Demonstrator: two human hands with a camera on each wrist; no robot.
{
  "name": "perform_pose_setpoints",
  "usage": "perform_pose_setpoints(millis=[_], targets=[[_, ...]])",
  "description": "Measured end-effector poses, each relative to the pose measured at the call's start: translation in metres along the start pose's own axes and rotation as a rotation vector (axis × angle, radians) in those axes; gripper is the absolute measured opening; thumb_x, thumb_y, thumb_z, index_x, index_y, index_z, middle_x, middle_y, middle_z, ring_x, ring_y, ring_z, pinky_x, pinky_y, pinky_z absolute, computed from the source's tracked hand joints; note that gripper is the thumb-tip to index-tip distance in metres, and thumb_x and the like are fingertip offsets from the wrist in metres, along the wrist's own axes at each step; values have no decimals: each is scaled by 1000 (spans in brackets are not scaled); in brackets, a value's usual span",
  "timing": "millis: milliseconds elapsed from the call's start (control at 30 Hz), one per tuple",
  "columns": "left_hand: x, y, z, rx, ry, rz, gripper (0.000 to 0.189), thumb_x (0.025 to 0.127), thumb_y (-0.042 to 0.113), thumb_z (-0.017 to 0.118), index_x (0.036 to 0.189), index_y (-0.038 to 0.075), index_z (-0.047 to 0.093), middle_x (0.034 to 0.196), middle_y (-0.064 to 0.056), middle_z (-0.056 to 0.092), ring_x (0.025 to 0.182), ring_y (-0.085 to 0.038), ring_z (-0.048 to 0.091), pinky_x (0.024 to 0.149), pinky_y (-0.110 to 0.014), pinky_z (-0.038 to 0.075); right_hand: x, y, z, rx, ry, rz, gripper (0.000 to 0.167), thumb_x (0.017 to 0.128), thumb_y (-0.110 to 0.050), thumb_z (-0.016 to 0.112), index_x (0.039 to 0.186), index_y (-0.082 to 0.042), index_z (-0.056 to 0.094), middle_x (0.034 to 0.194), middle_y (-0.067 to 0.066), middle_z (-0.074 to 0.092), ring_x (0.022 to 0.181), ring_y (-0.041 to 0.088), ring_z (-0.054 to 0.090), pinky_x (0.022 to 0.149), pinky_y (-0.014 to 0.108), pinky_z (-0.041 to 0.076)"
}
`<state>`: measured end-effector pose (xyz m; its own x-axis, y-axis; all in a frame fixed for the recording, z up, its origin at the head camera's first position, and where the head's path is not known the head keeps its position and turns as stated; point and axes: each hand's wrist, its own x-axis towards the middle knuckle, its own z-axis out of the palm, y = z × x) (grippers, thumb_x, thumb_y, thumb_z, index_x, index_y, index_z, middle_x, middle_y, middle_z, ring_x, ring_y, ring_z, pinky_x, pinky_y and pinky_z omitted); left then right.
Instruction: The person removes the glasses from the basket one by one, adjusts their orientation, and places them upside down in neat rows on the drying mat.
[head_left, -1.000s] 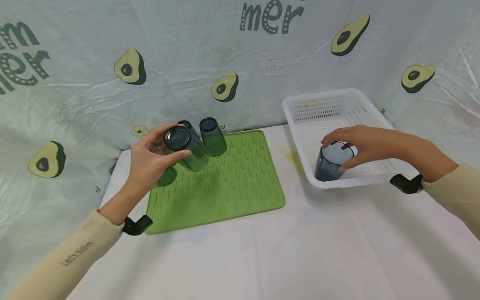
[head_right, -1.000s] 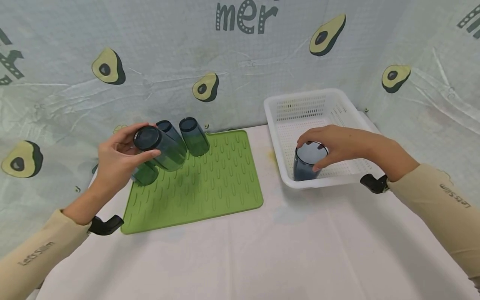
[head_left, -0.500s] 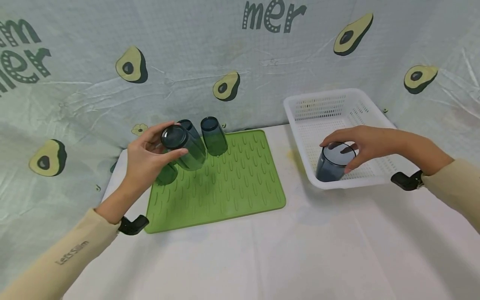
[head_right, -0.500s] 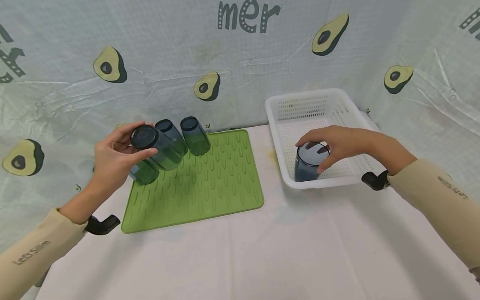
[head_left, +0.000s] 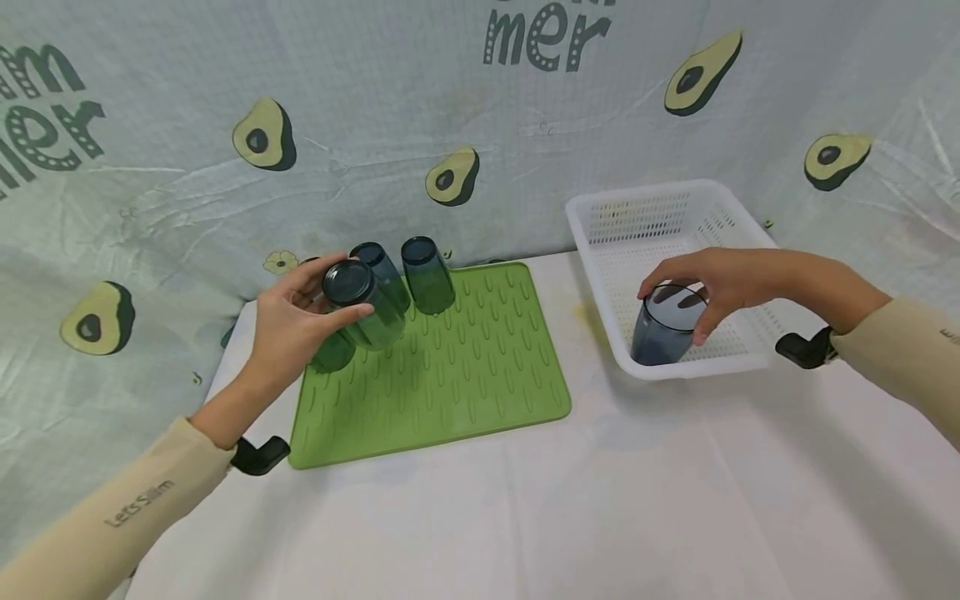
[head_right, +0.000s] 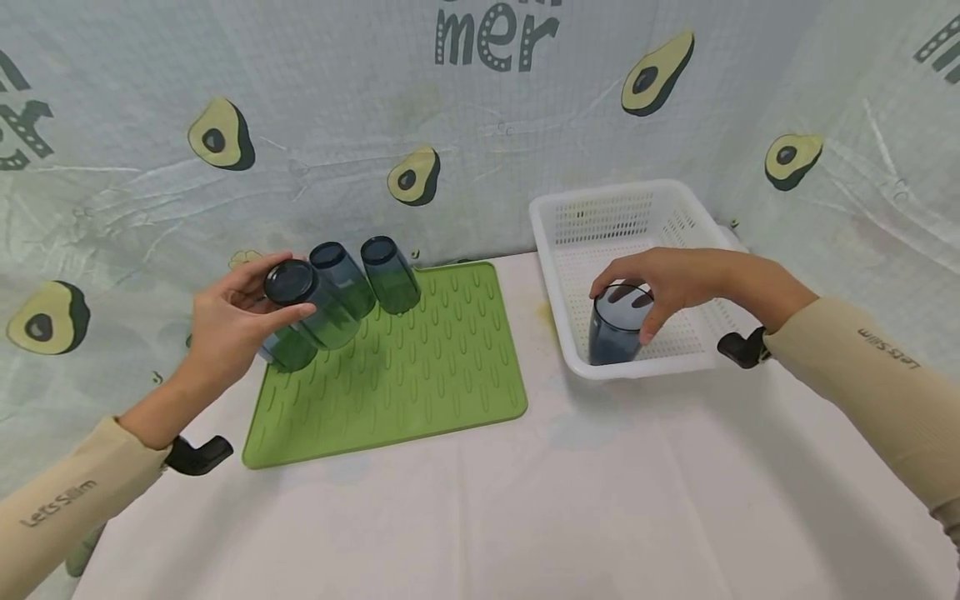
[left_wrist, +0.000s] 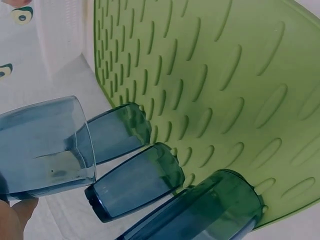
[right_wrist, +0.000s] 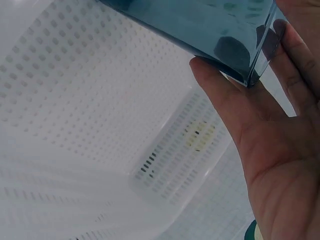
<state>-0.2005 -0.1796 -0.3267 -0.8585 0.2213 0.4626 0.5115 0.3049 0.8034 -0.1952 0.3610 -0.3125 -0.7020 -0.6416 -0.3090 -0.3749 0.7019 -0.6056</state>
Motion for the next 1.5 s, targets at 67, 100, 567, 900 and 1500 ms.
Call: perform_pose_setpoints(millis=[67,100,567,900,1500], targets=[[0,-2,-1,16,1,-11,67,81,-4,83,142,10,60,139,-9,63,117,-3,64,98,-19,52,1,0,0,-1,-4,-3,86,70,-20,95,143,-11,52,146,11,50,134,37,50,99,51,55],[1,-2,-1,24,4,-15,67,81,-3,83,143,10,60,140,-11,62,117,-3,63,98,-19,52,1,1,0,-1,-5,-1,86,70,-20,95,143,-11,52,146,11,50,134,38,50,99,51,55],[6,-17,-4,90,-16,-174,61,86,13,84,141,13,60,136,-8,64,112,1,63,91,-15,54,3,0,-5,-37,-35,-9,86,69,-24,96,143,-13,52,142,9,53,134,36,50,99,53,54],[11,-20,1,77,-78,-278,66,90,19,81,147,8,52,144,-15,57,113,-1,62,91,-13,53,5,0,-6,-58,-46,32,90,66,-28,97,143,-14,53,141,8,54,133,35,52,99,48,55],[6,-36,7,77,-116,-323,69,93,13,77,152,6,42,152,-16,48,138,-31,50,101,-24,52,7,1,-7,-10,-50,44,89,64,-18,98,142,-13,54,140,10,55,134,37,51,101,51,54]])
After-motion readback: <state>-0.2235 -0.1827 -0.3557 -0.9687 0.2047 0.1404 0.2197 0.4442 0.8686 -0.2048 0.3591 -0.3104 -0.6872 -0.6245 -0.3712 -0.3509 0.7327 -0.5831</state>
